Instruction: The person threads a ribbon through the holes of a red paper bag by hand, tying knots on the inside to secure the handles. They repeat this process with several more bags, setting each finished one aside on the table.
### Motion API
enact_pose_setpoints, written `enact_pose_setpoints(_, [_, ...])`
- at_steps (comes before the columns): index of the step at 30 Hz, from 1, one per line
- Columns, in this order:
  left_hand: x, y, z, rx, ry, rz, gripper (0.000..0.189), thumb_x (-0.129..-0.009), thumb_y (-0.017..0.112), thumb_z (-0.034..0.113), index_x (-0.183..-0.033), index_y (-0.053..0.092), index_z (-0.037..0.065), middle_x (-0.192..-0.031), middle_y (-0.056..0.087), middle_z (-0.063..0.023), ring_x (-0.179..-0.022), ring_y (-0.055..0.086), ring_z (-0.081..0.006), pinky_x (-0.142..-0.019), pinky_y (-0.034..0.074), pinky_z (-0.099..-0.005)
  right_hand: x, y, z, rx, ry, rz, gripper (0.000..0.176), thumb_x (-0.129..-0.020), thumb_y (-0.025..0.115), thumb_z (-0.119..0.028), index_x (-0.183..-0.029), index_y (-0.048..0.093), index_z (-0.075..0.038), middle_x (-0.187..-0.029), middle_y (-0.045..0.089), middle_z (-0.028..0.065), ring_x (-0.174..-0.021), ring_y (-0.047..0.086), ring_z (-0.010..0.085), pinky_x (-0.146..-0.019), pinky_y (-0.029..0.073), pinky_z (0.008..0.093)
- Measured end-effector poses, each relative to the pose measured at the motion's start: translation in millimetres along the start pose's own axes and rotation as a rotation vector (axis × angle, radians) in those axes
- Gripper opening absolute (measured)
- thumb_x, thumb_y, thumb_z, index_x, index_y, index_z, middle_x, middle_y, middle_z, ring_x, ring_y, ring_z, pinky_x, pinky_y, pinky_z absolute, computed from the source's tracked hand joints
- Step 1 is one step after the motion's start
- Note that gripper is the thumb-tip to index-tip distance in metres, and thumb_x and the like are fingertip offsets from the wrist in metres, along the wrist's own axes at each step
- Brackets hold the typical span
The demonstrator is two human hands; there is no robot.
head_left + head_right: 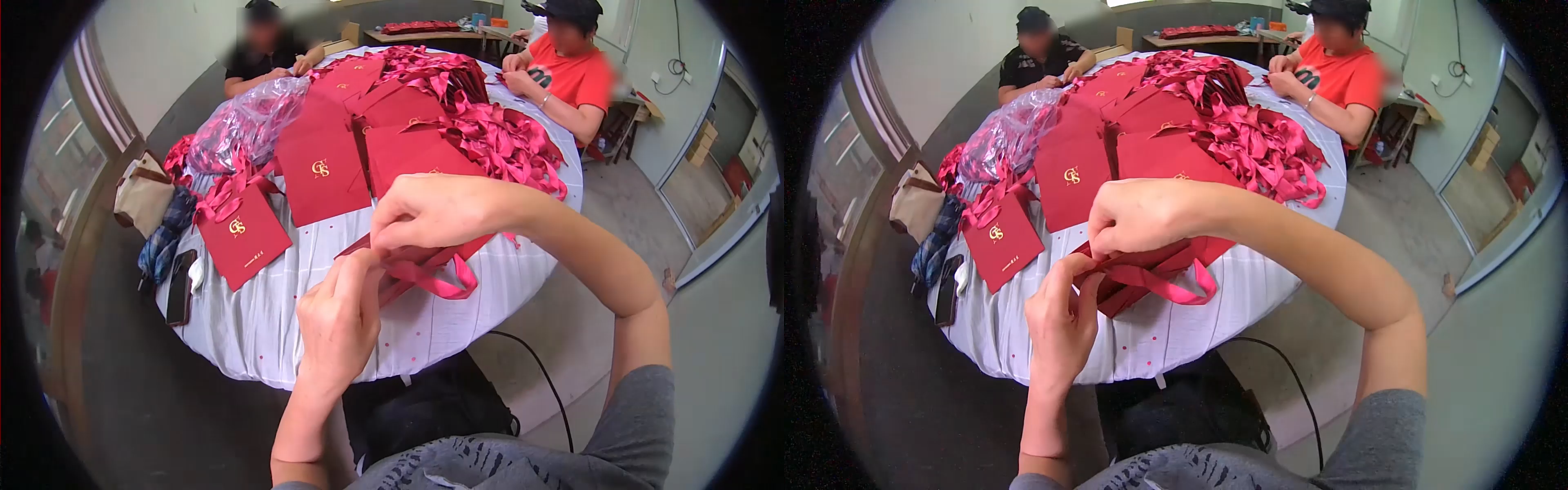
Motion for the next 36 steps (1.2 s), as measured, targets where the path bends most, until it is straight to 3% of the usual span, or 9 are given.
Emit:
enact_pose_setpoints(3, [3,2,-5,0.032,-0.088,0.025,0.018,-0.081,0.063,-0.008,-0.096,0.056,-0.001,-0.081,0.062,-0.01,-0.053,0.052,-0.0139,-0.046,0.04,-0.0263,2,0,-12,0.201,0.113,-0.019,0.023,-0.083,0.057,-0.017,-0.084,0.067,0.004,-0.071,0.065,0.012,-0.066,0.063,0.0178,-0.061,0.049,0.0313])
enact_pose_setpoints(6, [6,4,-6,0.059,-0.108,0.054,0.019,-0.081,0.063,-0.008,-0.097,0.055,-0.001,-0.08,0.061,-0.0098,-0.052,0.051,-0.012,-0.047,0.04,-0.0255,-12,3,-4,0.308,0.048,0.015,0.024,-0.08,0.059,-0.018,-0.082,0.068,0.004,-0.068,0.065,0.0136,-0.064,0.063,0.0194,-0.06,0.049,0.0328])
enact_pose_setpoints(10, [5,6,-5,-0.025,-0.016,0.039,0.02,-0.081,0.063,-0.007,-0.098,0.055,-0.001,-0.08,0.06,-0.0095,-0.052,0.049,-0.0114,-0.048,0.04,-0.0252,-13,2,3,0.123,0.02,0.062,0.019,-0.078,0.062,-0.015,-0.079,0.068,0.003,-0.068,0.066,0.0111,-0.063,0.063,0.0165,-0.06,0.05,0.0316])
enact_pose_setpoints(12, [5,6,-6,-0.014,-0.072,0.018,0.018,-0.081,0.063,-0.005,-0.096,0.055,0.0,-0.081,0.062,-0.0135,-0.067,0.064,-0.0284,-0.057,0.049,-0.0347,-10,3,7,0.067,0.005,0.109,0.018,-0.077,0.062,-0.014,-0.078,0.068,0.003,-0.067,0.066,0.0104,-0.064,0.063,0.0153,-0.06,0.05,0.0306])
enact_pose_setpoints(17, [2,6,-9,0.01,-0.108,0.001,0.02,-0.079,0.066,-0.004,-0.095,0.056,0.001,-0.08,0.062,-0.012,-0.063,0.063,-0.0245,-0.055,0.048,-0.0321,-3,5,15,-0.073,0.08,0.232,0.017,-0.076,0.062,-0.012,-0.076,0.068,0.003,-0.067,0.066,0.01,-0.065,0.062,0.0129,-0.06,0.049,0.0281])
enact_pose_setpoints(20, [3,5,-5,0.018,-0.114,-0.006,0.02,-0.077,0.067,-0.005,-0.094,0.057,0.0,-0.078,0.062,-0.0112,-0.059,0.062,-0.0211,-0.053,0.048,-0.0298,-1,-10,10,-0.116,-0.045,0.427,0.019,-0.076,0.063,-0.014,-0.078,0.069,0.004,-0.069,0.066,0.0097,-0.065,0.061,0.0123,-0.062,0.049,0.028])
enact_pose_setpoints(25, [1,5,-7,0.054,-0.135,0.018,0.023,-0.076,0.066,-0.008,-0.096,0.058,-0.001,-0.079,0.064,-0.01,-0.057,0.062,-0.0165,-0.049,0.047,-0.0259,-14,-21,2,-0.111,-0.186,0.477,0.02,-0.079,0.065,-0.016,-0.078,0.069,0.004,-0.069,0.065,0.0077,-0.066,0.06,0.0102,-0.063,0.048,0.0269])
enact_pose_setpoints(30, [-1,6,0,0.021,-0.07,0.005,0.029,-0.075,0.066,-0.008,-0.102,0.064,0.002,-0.08,0.064,-0.0108,-0.06,0.063,-0.0204,-0.052,0.049,-0.0287,-29,-39,-3,-0.419,-0.176,0.523,0.016,-0.08,0.067,-0.015,-0.079,0.069,0.0,-0.067,0.062,0.0008,-0.061,0.052,0.0044,-0.053,0.04,0.0226])
enact_pose_setpoints(36, [0,7,1,-0.005,-0.029,0.013,0.03,-0.074,0.065,-0.008,-0.101,0.067,0.005,-0.08,0.063,-0.0104,-0.06,0.062,-0.0233,-0.055,0.049,-0.0305,-54,-41,2,-0.484,-0.177,0.57,0.016,-0.08,0.067,-0.016,-0.08,0.069,0.0,-0.07,0.064,0.0008,-0.059,0.053,0.0053,-0.051,0.041,0.0226])
Point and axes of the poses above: each hand's wrist, its own x-axis away from the middle knuckle, its own y-axis out of the palm, z = x × y, the point moved 7 cm from there along -x, towards the middle knuckle
